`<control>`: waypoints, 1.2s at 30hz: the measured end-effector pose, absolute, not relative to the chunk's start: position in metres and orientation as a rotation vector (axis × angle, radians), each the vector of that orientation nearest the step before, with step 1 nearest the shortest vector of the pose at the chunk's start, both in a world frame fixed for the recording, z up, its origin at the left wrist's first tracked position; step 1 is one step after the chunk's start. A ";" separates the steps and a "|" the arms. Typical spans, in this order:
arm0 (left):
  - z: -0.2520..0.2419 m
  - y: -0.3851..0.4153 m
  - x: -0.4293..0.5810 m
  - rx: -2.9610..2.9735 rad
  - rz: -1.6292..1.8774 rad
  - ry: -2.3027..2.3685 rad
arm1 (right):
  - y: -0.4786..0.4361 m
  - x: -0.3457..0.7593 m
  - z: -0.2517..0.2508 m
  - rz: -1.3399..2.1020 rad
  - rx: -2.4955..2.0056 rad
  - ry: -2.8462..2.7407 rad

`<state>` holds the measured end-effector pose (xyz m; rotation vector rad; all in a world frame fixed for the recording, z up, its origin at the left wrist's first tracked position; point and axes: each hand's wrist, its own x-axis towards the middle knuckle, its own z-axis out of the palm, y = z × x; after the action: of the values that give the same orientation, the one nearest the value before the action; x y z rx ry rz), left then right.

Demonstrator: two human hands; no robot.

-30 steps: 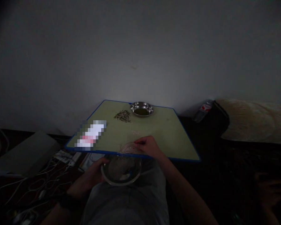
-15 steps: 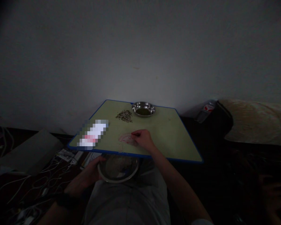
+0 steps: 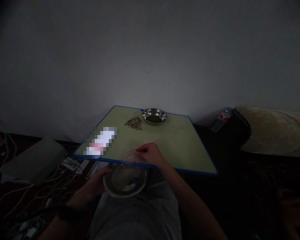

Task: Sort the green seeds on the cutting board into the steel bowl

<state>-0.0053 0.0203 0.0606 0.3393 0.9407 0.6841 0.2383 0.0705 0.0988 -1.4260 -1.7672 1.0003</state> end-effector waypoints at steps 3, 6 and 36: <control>0.065 0.018 -0.004 0.332 0.693 0.935 | 0.066 0.241 0.100 1.024 -1.425 -1.763; 0.065 0.017 -0.005 0.323 0.693 0.917 | 0.067 0.244 0.103 1.017 -1.419 -1.752; 0.068 0.018 -0.006 0.335 0.694 0.915 | 0.066 0.265 0.106 1.007 -1.364 -1.582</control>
<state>-0.0059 0.0184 0.0680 0.3351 0.9149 0.6938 0.2650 0.0657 0.1063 -1.3635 -1.5823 1.0065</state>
